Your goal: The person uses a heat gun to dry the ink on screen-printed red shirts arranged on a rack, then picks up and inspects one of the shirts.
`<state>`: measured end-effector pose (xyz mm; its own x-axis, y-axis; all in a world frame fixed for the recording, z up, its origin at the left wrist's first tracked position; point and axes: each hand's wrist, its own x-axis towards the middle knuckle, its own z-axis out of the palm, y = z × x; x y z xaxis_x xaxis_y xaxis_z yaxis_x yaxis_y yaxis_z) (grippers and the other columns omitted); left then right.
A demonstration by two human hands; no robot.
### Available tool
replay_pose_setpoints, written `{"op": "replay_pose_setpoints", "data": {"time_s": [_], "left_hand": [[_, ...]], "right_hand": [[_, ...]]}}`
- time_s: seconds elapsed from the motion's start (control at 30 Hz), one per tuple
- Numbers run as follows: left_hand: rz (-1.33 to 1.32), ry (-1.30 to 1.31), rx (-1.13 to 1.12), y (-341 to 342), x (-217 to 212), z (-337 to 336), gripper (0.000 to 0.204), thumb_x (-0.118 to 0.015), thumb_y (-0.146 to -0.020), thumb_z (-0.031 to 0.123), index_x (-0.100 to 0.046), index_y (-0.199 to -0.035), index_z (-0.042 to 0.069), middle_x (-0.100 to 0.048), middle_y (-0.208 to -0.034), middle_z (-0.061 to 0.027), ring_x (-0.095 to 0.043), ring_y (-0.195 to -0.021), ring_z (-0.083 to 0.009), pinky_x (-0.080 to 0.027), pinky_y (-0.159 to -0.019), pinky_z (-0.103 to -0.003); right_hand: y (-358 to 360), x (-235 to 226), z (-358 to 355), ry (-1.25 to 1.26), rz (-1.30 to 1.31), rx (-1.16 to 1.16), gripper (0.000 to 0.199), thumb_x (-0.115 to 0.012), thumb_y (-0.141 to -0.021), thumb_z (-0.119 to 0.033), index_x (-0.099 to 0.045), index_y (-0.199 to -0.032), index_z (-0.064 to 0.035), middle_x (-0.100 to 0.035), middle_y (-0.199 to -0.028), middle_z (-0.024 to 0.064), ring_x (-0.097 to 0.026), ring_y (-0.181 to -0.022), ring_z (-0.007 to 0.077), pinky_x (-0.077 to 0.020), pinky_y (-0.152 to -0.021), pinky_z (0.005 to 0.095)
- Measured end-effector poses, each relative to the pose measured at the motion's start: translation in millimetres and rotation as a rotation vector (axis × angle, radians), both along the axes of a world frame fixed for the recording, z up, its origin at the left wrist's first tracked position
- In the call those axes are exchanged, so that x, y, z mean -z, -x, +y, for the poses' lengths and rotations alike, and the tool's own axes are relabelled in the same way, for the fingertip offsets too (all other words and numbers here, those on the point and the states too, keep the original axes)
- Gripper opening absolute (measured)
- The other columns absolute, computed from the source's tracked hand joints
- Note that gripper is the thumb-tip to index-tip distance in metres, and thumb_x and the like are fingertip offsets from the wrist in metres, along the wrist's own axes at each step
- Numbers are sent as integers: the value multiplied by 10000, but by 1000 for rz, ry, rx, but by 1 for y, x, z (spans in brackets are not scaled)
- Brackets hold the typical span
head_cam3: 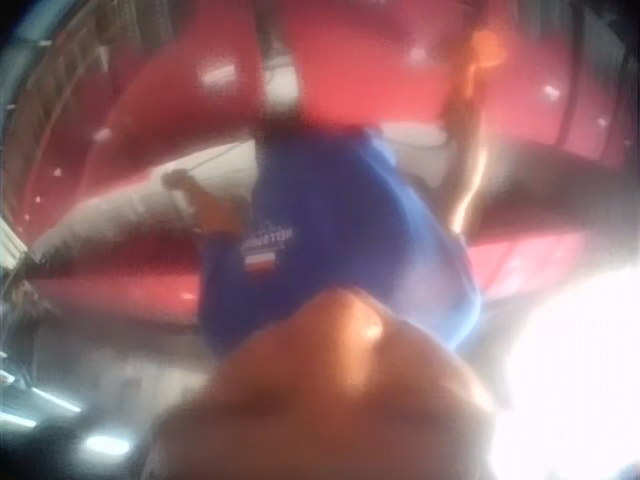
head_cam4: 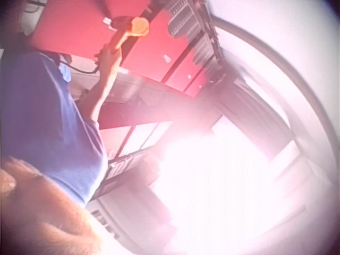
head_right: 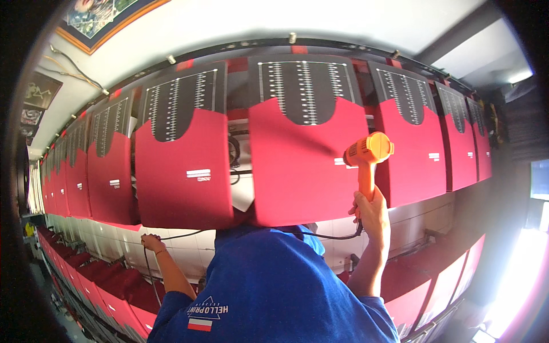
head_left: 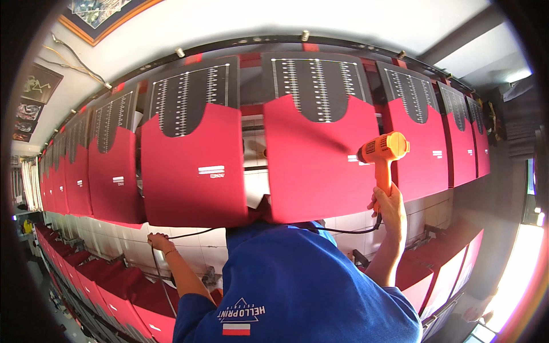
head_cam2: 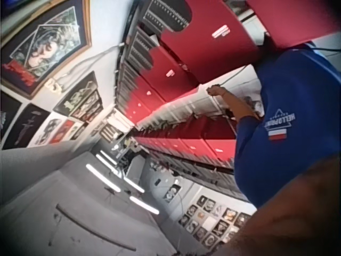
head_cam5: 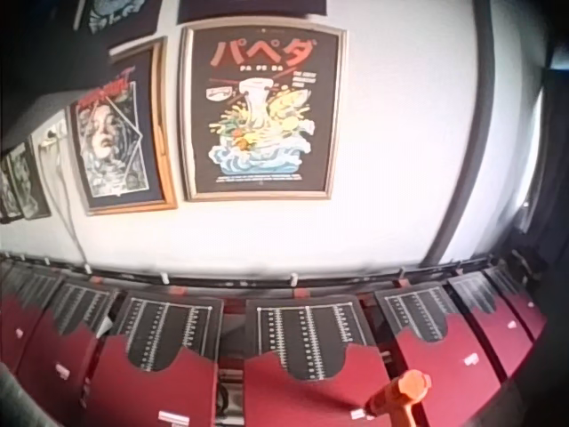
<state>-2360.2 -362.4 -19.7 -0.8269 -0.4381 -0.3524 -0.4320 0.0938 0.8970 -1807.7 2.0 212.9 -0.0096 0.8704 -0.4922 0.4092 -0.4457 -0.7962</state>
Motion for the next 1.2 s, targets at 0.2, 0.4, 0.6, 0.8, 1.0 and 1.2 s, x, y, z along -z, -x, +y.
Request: {"op": "replay_pose_setpoints", "data": {"time_s": [0.2, 0.4, 0.6, 0.8, 1.0, 1.2], "left_hand": [[49, 156, 62, 174, 32, -65, 533, -321, -1004, 400, -493, -1215, -59, -601, -1041, -202, -596, -782, -285, -507, -652, -395], [-25, 20, 154, 241, 19, -61, 759, -324, -1009, 524, -434, -1308, -165, -516, -1324, -271, -578, -1127, -405, -518, -944, -458], [-11, -39, 97, 231, 6, -51, 714, -347, -1008, 510, -425, -1348, -113, -486, -1363, -257, -567, -1142, -393, -514, -953, -450], [-35, -24, 134, 235, 5, -59, 713, -353, -1006, 509, -384, -1367, -104, -464, -1381, -262, -555, -1153, -396, -511, -958, -449], [17, 93, 152, 237, 10, -63, 720, -345, -1007, 508, -430, -1328, -131, -498, -1341, -283, -560, -1137, -410, -501, -957, -444], [72, 68, 125, 234, 15, -58, 725, -345, -1010, 498, -460, -1309, -153, -513, -1327, -309, -556, -1145, -424, -469, -972, -453]], "right_hand": [[159, 8, -71, 48, 125, -100, 220, -622, -889, -187, -551, -973, 3, -582, -721, 70, -604, -561, 140, -479, -453, 264], [305, -3, -116, 240, 209, -372, 244, -626, -904, -210, -569, -1004, 4, -598, -758, 38, -609, -596, 113, -475, -506, 249], [358, -5, -147, 183, 49, -396, 232, -610, -911, -203, -555, -993, 7, -595, -748, 51, -608, -587, 110, -478, -482, 245], [367, -7, -154, 165, 62, -369, 237, -612, -907, -201, -553, -988, 15, -591, -721, 53, -597, -564, 110, -480, -471, 249], [362, -8, -152, 144, 62, -396, 224, -612, -901, -192, -556, -988, 7, -598, -674, 47, -600, -568, 106, -473, -491, 249], [365, -3, -153, 131, 49, -394, 240, -617, -899, -198, -551, -990, 14, -599, -694, 48, -610, -577, 109, -474, -489, 249]]}}
